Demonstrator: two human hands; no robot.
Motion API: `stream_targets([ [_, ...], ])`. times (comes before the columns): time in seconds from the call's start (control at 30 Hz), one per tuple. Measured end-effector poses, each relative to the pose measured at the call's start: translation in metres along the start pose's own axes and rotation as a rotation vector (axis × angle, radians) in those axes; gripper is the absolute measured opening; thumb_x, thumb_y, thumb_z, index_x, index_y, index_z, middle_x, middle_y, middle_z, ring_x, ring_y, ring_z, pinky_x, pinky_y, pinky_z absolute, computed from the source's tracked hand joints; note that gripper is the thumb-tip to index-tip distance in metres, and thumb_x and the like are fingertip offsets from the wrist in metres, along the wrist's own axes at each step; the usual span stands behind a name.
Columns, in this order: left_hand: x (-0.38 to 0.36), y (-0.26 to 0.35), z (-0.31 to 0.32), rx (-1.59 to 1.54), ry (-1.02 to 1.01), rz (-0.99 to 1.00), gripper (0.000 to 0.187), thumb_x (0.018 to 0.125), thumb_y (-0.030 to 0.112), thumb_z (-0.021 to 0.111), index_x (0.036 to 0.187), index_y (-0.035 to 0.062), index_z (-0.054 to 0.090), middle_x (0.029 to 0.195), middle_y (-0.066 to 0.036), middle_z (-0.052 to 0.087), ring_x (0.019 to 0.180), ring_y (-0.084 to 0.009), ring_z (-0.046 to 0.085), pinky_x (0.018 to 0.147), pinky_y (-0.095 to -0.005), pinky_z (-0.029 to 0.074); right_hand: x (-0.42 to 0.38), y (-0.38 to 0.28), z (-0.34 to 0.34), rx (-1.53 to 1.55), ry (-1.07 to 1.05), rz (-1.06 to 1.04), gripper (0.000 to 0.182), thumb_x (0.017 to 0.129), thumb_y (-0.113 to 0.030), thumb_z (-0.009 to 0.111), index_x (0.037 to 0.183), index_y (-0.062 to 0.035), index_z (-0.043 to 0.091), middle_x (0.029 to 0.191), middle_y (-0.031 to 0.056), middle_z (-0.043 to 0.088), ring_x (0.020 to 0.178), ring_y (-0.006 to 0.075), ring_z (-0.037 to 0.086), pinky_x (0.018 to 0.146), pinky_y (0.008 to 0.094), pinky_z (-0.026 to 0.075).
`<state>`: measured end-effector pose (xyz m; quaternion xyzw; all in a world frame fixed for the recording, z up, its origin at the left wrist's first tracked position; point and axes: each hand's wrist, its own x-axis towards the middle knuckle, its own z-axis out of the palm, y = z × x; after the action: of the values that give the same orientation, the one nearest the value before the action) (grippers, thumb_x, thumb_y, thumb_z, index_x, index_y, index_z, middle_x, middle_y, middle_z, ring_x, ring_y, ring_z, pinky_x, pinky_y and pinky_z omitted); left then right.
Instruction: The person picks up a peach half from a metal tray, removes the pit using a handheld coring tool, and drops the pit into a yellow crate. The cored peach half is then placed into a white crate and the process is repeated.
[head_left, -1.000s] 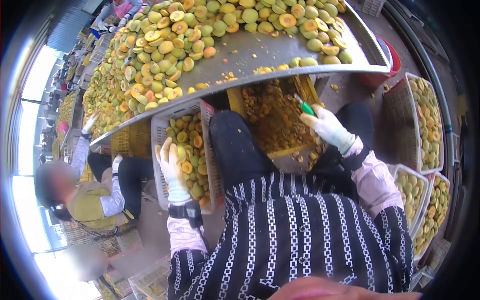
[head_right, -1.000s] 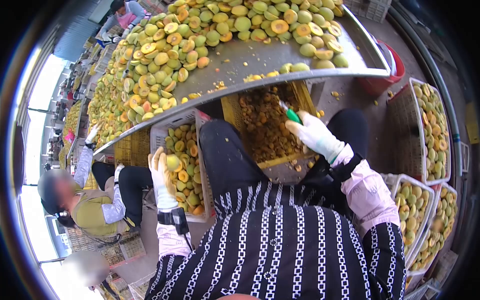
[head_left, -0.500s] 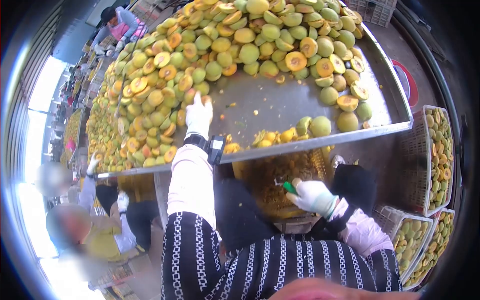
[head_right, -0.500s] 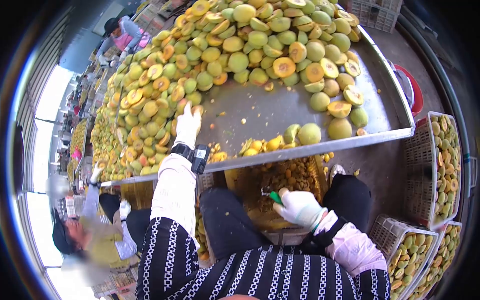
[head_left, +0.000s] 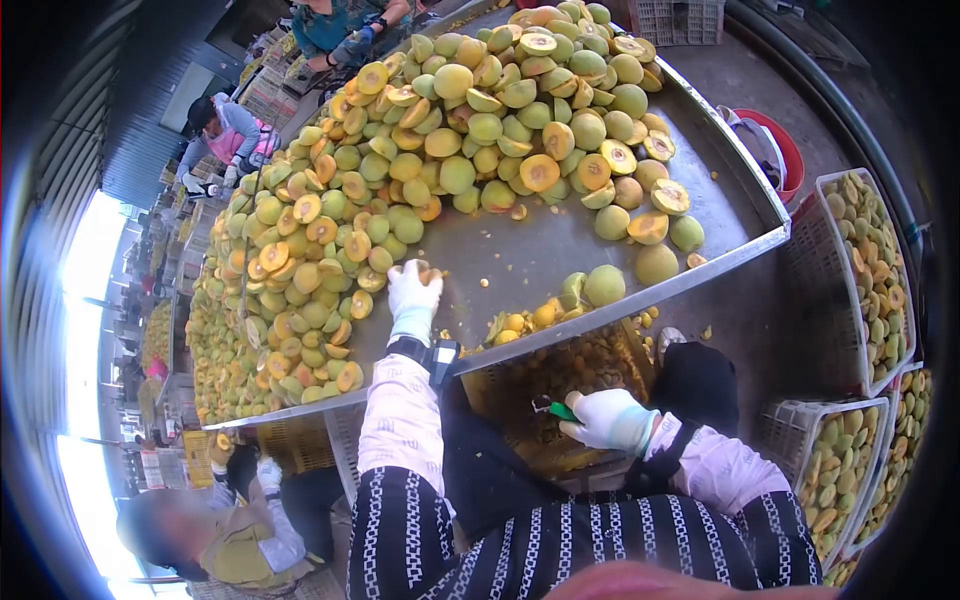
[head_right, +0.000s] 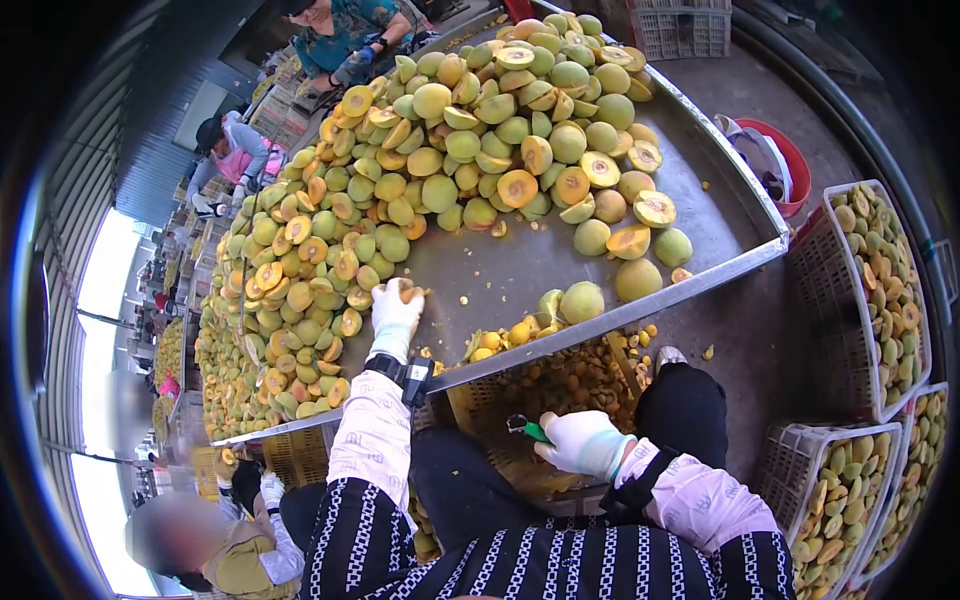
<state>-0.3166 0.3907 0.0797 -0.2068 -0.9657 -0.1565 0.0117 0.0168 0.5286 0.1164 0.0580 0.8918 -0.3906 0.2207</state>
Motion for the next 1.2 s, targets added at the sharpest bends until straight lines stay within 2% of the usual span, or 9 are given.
stream_targets([
  [0.17,-0.015,-0.008,0.012,0.031,0.073,-0.025,0.041,0.079,0.030,0.072,0.112,0.0112,0.058,0.111,-0.015,0.059,0.101,-0.0332,0.058,0.091,-0.0408,0.047,0.002,0.011,0.007,-0.053,0.070,0.002,0.036,0.087,-0.038,0.055,0.095,-0.0023,0.058,0.077,0.0196,0.066,0.075,0.0394,0.065,0.069,0.0476,0.051],
  [0.3,-0.049,0.003,-0.025,-1.595,-0.035,-0.379,0.027,0.085,0.025,0.064,0.108,0.0113,0.060,0.088,0.000,0.058,0.073,-0.0083,0.052,0.064,-0.0186,0.042,-0.004,0.018,0.010,-0.076,0.166,0.013,0.035,0.087,-0.037,0.056,0.093,-0.0026,0.058,0.076,0.0212,0.065,0.076,0.0406,0.065,0.070,0.0477,0.051],
  [0.33,-0.043,-0.019,-0.018,-1.884,-0.209,-0.171,0.028,0.087,0.027,0.058,0.109,0.0093,0.059,0.094,-0.003,0.060,0.082,-0.0128,0.056,0.069,-0.0248,0.048,-0.005,0.021,0.012,-0.084,0.199,0.003,0.035,0.087,-0.037,0.057,0.093,-0.0029,0.058,0.077,0.0216,0.065,0.076,0.0407,0.065,0.070,0.0477,0.051],
  [0.37,-0.058,-0.006,-0.037,-2.125,-0.148,-0.411,0.035,0.086,0.029,0.054,0.114,0.0080,0.058,0.103,-0.007,0.061,0.095,-0.0192,0.058,0.079,-0.0342,0.052,-0.007,0.023,0.013,-0.094,0.227,-0.006,0.034,0.087,-0.037,0.057,0.093,-0.0032,0.058,0.077,0.0221,0.065,0.076,0.0407,0.065,0.070,0.0476,0.051],
  [0.4,-0.076,-0.005,-0.047,-2.353,-0.259,-0.295,0.042,0.085,0.030,0.055,0.119,0.0060,0.057,0.110,-0.013,0.061,0.103,-0.0275,0.058,0.087,-0.0412,0.051,-0.009,0.023,0.013,-0.083,0.220,0.007,0.033,0.088,-0.036,0.057,0.095,-0.0042,0.057,0.078,0.0225,0.065,0.077,0.0408,0.065,0.070,0.0475,0.051],
  [0.5,-0.135,0.017,-0.073,-2.570,-0.410,-0.134,0.049,0.088,0.030,0.054,0.127,0.0001,0.050,0.127,-0.022,0.053,0.112,-0.0362,0.055,0.092,-0.0442,0.051,-0.015,0.027,0.014,-0.030,0.296,0.044,0.035,0.089,-0.037,0.057,0.108,-0.0077,0.055,0.081,0.0232,0.065,0.081,0.0413,0.064,0.072,0.0472,0.050],
  [0.7,-0.234,0.050,-0.082,-2.678,-0.439,-0.258,0.044,0.092,0.028,0.056,0.124,-0.0013,0.052,0.124,-0.023,0.054,0.114,-0.0366,0.054,0.093,-0.0433,0.052,-0.069,-0.017,0.026,0.486,0.441,-0.024,0.044,0.088,-0.023,0.064,0.129,-0.0135,0.050,0.087,0.0181,0.066,0.079,0.0338,0.066,0.068,0.0382,0.051],
  [0.83,-0.276,0.069,-0.082,-2.556,-0.509,-0.383,0.045,0.096,0.041,0.051,0.118,0.0019,0.056,0.111,-0.020,0.060,0.103,-0.0330,0.060,0.086,-0.0387,0.055,-0.103,-0.047,0.039,-0.106,0.838,-0.378,0.047,0.077,-0.018,0.070,0.122,-0.0176,0.059,0.086,0.0110,0.066,0.073,0.0297,0.066,0.063,0.0375,0.052],
  [1.2,-0.323,0.094,-0.092,-1.999,-0.368,-0.379,0.051,0.096,0.053,0.042,0.113,0.0077,0.060,0.101,-0.012,0.068,0.078,-0.0171,0.066,0.059,-0.0240,0.051,-0.124,-0.075,0.044,-0.540,0.773,-0.404,0.048,0.075,-0.019,0.071,0.122,-0.0173,0.059,0.069,0.0053,0.058,0.058,0.0255,0.061,0.054,0.0357,0.048],
])
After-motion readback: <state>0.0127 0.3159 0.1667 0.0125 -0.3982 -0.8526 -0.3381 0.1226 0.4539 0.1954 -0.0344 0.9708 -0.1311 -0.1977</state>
